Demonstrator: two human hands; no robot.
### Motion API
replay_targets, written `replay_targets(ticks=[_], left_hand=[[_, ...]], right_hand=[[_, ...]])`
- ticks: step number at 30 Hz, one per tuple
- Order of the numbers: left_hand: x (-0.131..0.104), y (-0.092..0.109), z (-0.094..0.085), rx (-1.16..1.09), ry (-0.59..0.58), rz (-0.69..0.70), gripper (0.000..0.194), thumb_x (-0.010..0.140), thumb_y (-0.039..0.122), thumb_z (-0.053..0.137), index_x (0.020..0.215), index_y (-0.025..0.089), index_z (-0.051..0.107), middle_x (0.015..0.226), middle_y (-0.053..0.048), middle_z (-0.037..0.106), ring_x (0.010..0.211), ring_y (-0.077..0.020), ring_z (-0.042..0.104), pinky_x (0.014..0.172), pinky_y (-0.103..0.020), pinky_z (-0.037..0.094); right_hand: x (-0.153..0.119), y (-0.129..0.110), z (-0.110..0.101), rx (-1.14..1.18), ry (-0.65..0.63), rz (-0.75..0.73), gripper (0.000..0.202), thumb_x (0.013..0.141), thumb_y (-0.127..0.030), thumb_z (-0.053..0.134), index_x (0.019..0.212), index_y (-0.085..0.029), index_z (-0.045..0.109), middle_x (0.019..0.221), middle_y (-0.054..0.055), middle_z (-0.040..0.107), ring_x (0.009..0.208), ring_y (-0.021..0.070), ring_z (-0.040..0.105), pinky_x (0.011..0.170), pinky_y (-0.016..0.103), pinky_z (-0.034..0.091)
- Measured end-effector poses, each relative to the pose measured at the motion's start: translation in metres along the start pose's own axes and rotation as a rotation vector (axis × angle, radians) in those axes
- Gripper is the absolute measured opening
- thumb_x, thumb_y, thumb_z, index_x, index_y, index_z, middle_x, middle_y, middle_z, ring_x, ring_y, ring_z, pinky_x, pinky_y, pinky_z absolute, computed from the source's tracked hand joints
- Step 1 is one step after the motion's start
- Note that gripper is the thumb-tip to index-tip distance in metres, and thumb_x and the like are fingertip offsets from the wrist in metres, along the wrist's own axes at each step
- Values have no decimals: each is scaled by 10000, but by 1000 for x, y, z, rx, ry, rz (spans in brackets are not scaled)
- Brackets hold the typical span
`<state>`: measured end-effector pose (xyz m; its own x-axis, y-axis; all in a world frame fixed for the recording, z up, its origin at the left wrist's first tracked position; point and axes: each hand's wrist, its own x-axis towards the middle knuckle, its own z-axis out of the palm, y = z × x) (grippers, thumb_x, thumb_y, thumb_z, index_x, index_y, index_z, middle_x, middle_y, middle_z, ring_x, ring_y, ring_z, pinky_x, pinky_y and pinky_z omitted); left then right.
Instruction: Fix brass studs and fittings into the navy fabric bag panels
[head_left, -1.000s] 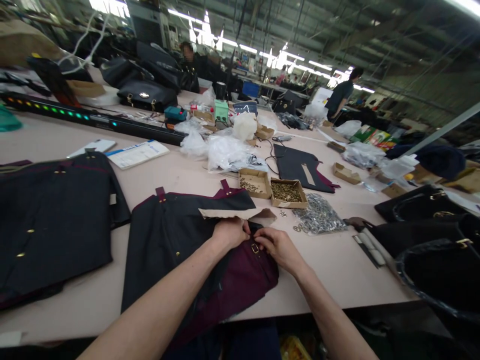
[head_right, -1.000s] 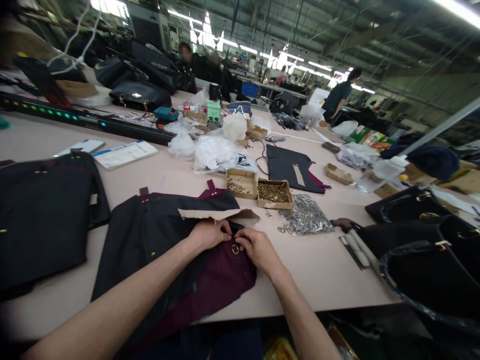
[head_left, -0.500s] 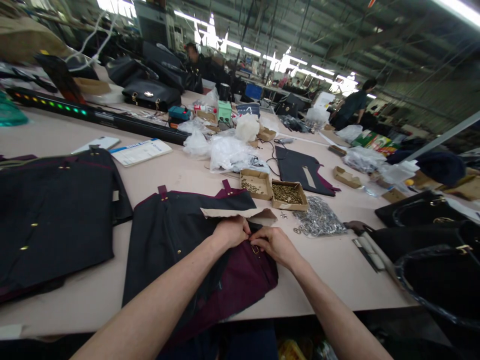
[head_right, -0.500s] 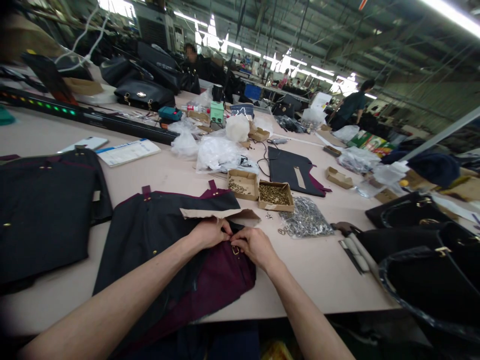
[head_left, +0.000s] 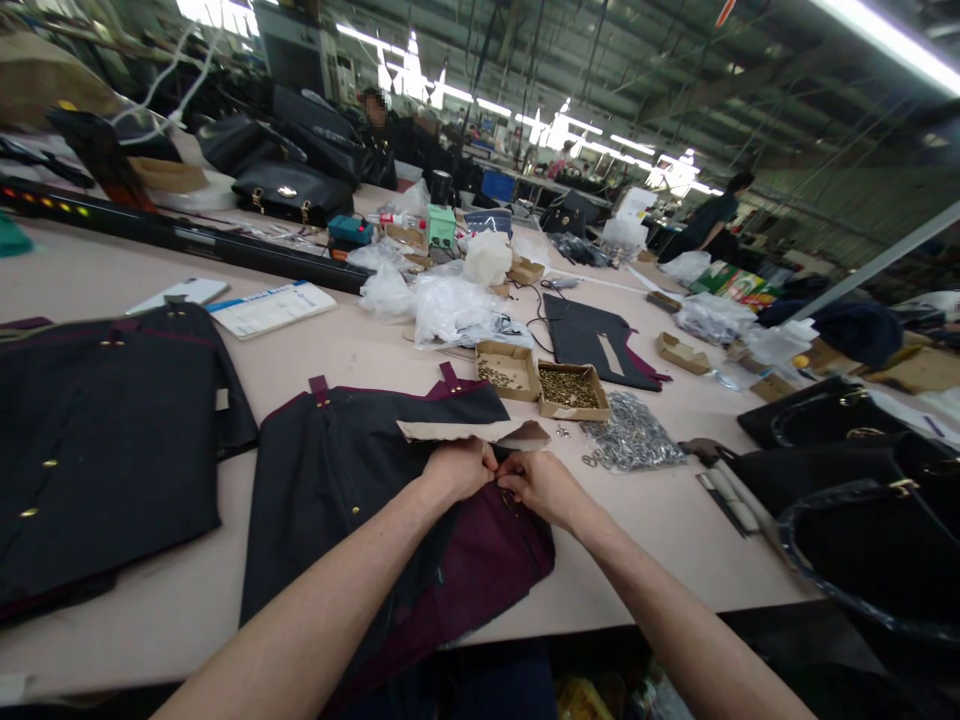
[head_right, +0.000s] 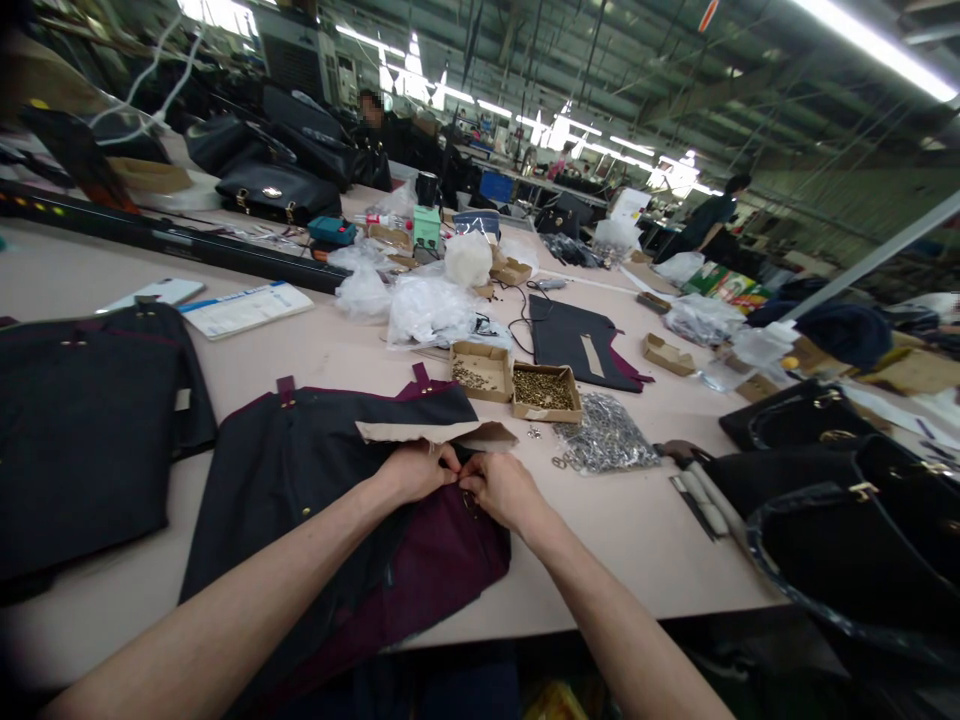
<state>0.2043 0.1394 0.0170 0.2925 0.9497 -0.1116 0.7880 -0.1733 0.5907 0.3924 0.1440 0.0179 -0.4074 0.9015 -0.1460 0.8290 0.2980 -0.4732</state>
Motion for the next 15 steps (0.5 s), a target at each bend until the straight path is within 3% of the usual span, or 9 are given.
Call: replay_targets(ticks=[4, 9, 15], left_hand=[[1, -2, 2, -1, 0, 1, 189, 870, 243, 670, 996, 231, 810, 1107, -30, 802, 1067, -254, 728, 947, -328, 552], [1, -6, 5, 2, -5, -9, 207, 891, 256, 662, 1044, 247, 801, 1135, -12, 797, 1070, -242, 731, 957, -328, 557], [-3, -5, 5, 38, -1, -16, 250, 925, 238, 623, 1101, 258, 799, 1190, -16, 784, 1151, -249, 707, 1051, -339, 526]], right_hand=[[0, -9, -3, -98, -19, 18, 96, 901, -220, 707, 990, -218, 742, 940, 28, 775, 846, 177, 713, 698, 228, 454], [3, -23, -16, -243, -42, 134, 137, 873, -299, 773, 983, -218, 763, 956, 79, 772, 936, 262, 716, 733, 295, 462], [28, -28, -30, -208, -273, 160, 110, 816, -278, 810, 822, -177, 767, 756, 51, 753, 774, 221, 726, 646, 246, 516]])
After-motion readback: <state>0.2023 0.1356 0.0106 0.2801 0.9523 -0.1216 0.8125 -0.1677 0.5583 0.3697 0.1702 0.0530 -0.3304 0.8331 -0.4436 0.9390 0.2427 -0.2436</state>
